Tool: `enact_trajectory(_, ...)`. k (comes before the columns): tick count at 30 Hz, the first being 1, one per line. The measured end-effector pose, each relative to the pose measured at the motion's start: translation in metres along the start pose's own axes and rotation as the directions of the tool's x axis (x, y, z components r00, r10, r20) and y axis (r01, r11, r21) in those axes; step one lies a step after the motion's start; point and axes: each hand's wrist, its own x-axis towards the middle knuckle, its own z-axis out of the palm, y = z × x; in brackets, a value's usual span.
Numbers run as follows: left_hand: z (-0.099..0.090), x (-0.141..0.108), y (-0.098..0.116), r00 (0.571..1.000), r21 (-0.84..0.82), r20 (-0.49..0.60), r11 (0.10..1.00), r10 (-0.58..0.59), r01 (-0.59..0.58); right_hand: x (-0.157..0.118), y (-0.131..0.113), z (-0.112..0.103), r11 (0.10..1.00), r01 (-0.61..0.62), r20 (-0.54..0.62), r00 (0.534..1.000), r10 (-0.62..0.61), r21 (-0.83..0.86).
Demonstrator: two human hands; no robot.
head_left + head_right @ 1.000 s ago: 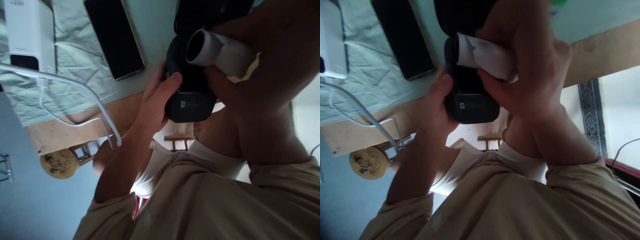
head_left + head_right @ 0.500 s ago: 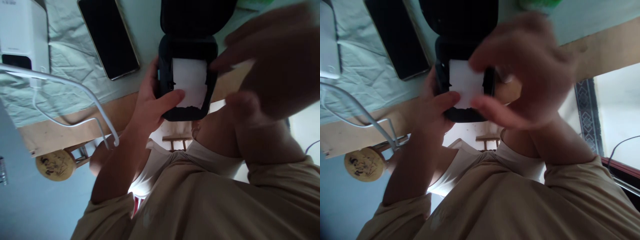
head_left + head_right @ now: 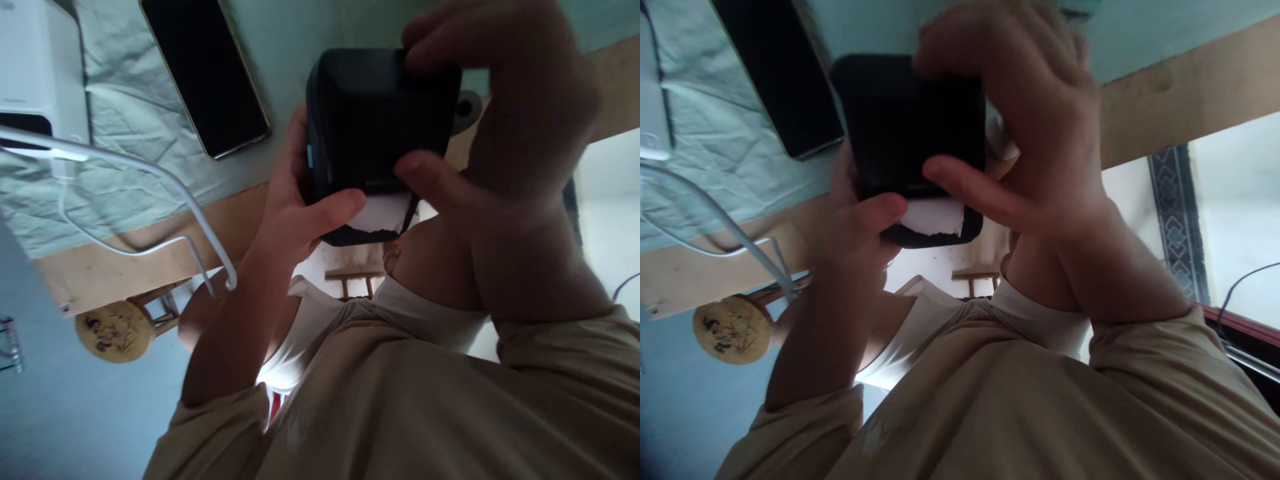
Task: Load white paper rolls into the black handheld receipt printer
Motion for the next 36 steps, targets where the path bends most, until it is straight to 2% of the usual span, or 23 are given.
enact_trajectory(2, 0.004, -0.001, 0.0, 1.0, -0.032, 0.005, 0.999, 0.028, -0.028, -0.001, -0.006, 0.001, 1.0, 0.029, 0.04, 0.999, -0.028, -0.009)
enact_trajectory(7, 0.009, 0.001, 0.001, 0.999, -0.103, -0.025, 0.994, -0.02, 0.017, -0.003, -0.016, -0.005, 0.986, -0.067, 0.101, 0.991, 0.083, -0.153)
enact_trajectory(11, 0.01, 0.004, 0.002, 0.999, -0.103, -0.041, 0.994, 0.016, -0.021, -0.006, -0.019, -0.006, 0.969, -0.124, 0.112, 0.982, 0.15, -0.214)
enact_trajectory(18, 0.015, 0.002, 0.002, 0.993, -0.068, -0.118, 0.997, 0.012, -0.02, -0.009, -0.017, -0.001, 0.969, -0.127, 0.062, 0.988, 0.143, -0.211)
enact_trajectory(21, 0.017, 0.003, 0.007, 0.996, -0.116, -0.084, 0.993, -0.029, 0.019, -0.01, -0.01, 0.003, 0.964, -0.08, -0.02, 0.997, 0.078, -0.252)
enact_trajectory(23, 0.019, 0.006, 0.009, 0.995, -0.155, -0.083, 0.987, -0.056, 0.042, -0.011, -0.004, 0.004, 0.952, -0.03, -0.03, 0.999, 0.022, -0.306)
enact_trajectory(26, 0.018, 0.01, 0.007, 0.988, -0.144, -0.136, 0.988, -0.077, 0.057, -0.013, 0.003, 0.003, 0.947, 0.006, 0.015, 1.0, -0.001, -0.32)
enact_trajectory(32, 0.006, 0.01, -0.001, 0.977, -0.038, -0.211, 0.998, 0.042, -0.051, -0.01, -0.003, -0.005, 0.986, 0.038, 0.058, 0.998, -0.028, -0.163)
enact_trajectory(35, 0.005, 0.012, 0.002, 0.945, 0.05, -0.325, 0.998, -0.019, 0.037, -0.009, -0.008, -0.007, 0.991, -0.015, 0.133, 0.991, 0.033, -0.133)
enact_trajectory(36, 0.006, 0.013, 0.004, 0.923, 0.064, -0.382, 0.994, -0.057, 0.088, -0.01, -0.008, -0.006, 0.986, -0.061, 0.113, 0.99, 0.079, -0.156)
